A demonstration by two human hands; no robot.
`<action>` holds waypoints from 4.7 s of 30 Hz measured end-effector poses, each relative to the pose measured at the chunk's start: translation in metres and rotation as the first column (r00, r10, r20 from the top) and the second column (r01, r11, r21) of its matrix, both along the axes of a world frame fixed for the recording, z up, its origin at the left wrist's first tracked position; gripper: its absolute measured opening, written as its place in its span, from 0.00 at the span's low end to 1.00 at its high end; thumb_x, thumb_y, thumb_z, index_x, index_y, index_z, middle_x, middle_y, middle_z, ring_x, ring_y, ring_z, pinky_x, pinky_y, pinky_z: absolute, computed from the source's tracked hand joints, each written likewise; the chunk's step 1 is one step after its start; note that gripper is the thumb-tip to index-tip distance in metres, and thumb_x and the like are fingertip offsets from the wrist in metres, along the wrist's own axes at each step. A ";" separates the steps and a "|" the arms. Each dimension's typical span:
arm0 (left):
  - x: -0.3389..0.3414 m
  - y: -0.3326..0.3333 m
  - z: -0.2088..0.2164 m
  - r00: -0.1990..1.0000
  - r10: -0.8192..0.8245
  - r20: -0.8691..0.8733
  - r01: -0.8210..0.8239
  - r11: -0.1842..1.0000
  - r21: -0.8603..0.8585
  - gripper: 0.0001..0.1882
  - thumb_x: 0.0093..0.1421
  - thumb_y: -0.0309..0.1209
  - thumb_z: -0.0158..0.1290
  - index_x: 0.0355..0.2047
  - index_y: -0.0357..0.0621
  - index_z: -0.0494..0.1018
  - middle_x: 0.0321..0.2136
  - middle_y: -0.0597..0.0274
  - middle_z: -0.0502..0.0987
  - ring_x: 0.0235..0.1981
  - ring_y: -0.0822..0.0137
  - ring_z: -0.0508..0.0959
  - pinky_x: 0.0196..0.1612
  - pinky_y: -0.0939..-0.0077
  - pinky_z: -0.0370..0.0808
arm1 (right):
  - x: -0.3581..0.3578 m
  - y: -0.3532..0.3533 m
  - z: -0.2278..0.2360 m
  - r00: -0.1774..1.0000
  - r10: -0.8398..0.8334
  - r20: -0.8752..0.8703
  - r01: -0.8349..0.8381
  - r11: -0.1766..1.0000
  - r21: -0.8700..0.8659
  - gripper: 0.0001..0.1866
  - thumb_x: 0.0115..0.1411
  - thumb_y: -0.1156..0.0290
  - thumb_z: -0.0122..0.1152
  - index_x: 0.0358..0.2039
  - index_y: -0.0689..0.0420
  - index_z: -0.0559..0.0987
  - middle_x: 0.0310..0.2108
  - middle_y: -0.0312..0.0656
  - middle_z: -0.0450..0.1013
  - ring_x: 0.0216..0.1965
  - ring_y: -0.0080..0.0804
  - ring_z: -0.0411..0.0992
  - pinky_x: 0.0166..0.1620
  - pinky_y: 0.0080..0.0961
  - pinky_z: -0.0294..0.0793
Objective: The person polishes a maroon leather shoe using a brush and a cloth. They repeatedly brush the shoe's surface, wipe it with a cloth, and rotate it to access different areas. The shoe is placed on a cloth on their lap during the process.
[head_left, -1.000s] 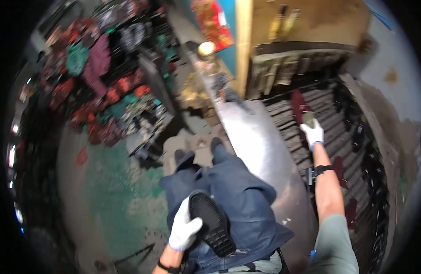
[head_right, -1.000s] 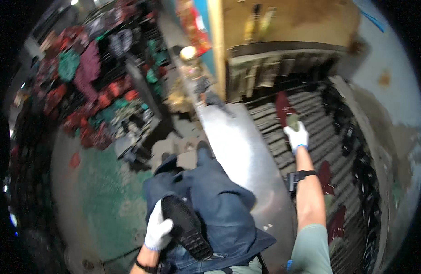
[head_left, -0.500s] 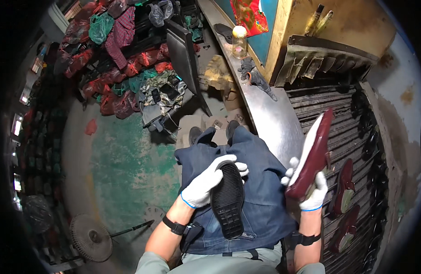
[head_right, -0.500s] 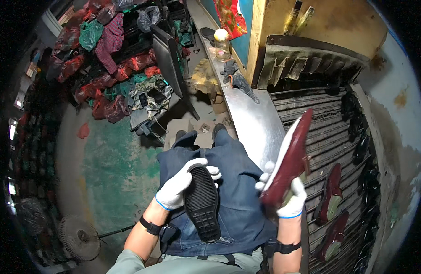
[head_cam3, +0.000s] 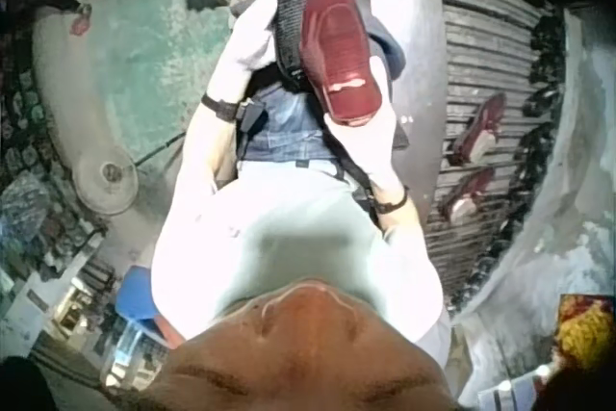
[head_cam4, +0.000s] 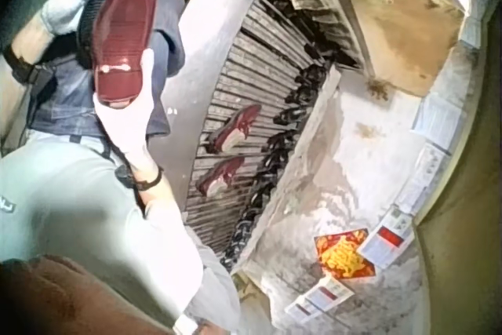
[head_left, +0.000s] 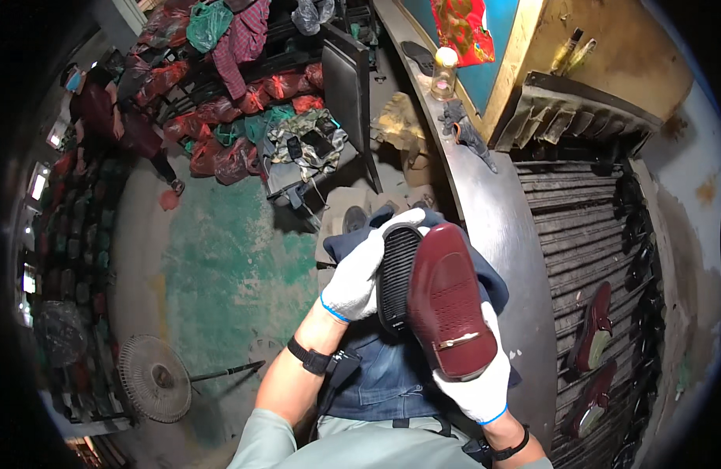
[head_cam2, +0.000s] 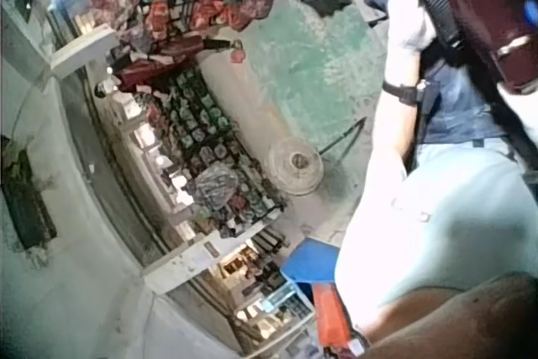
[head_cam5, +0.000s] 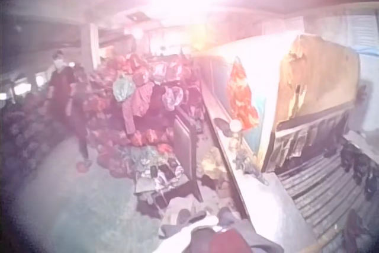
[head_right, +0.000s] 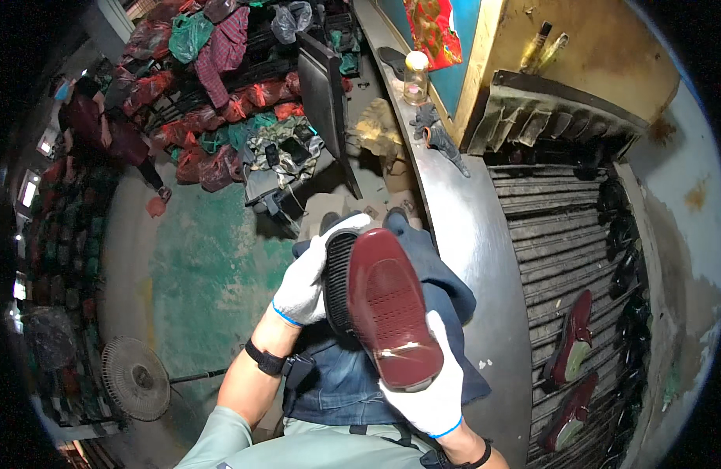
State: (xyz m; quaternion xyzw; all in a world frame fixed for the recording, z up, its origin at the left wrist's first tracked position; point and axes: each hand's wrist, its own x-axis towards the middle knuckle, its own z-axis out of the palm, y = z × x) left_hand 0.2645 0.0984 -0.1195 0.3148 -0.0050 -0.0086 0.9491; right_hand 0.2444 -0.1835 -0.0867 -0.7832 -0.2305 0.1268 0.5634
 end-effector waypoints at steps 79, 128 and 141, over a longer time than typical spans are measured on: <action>-0.062 0.002 -0.065 0.762 0.646 -0.035 -0.556 0.681 0.476 0.22 0.78 0.41 0.56 0.67 0.48 0.75 0.59 0.55 0.83 0.61 0.55 0.83 0.64 0.51 0.83 | -0.012 -0.009 -0.081 0.410 0.485 -0.772 0.203 0.777 0.596 0.22 0.82 0.56 0.53 0.59 0.63 0.80 0.63 0.56 0.79 0.60 0.55 0.81 0.58 0.54 0.84; -0.004 -0.109 0.004 0.649 0.566 0.507 -0.626 0.020 0.779 0.18 0.70 0.32 0.49 0.43 0.31 0.85 0.40 0.45 0.88 0.40 0.50 0.88 0.48 0.59 0.84 | 0.062 0.058 -0.034 0.962 -0.268 0.044 0.222 0.871 0.438 0.38 0.80 0.40 0.38 0.50 0.67 0.80 0.49 0.52 0.81 0.52 0.41 0.80 0.62 0.39 0.77; -0.086 -0.139 -0.014 0.739 0.653 0.166 -0.471 0.326 0.820 0.25 0.61 0.23 0.55 0.61 0.35 0.74 0.62 0.44 0.76 0.65 0.49 0.75 0.73 0.53 0.66 | 0.015 0.000 -0.017 0.884 0.111 -0.455 0.005 0.969 0.245 0.46 0.59 0.72 0.50 0.80 0.72 0.60 0.80 0.54 0.60 0.80 0.42 0.58 0.81 0.34 0.50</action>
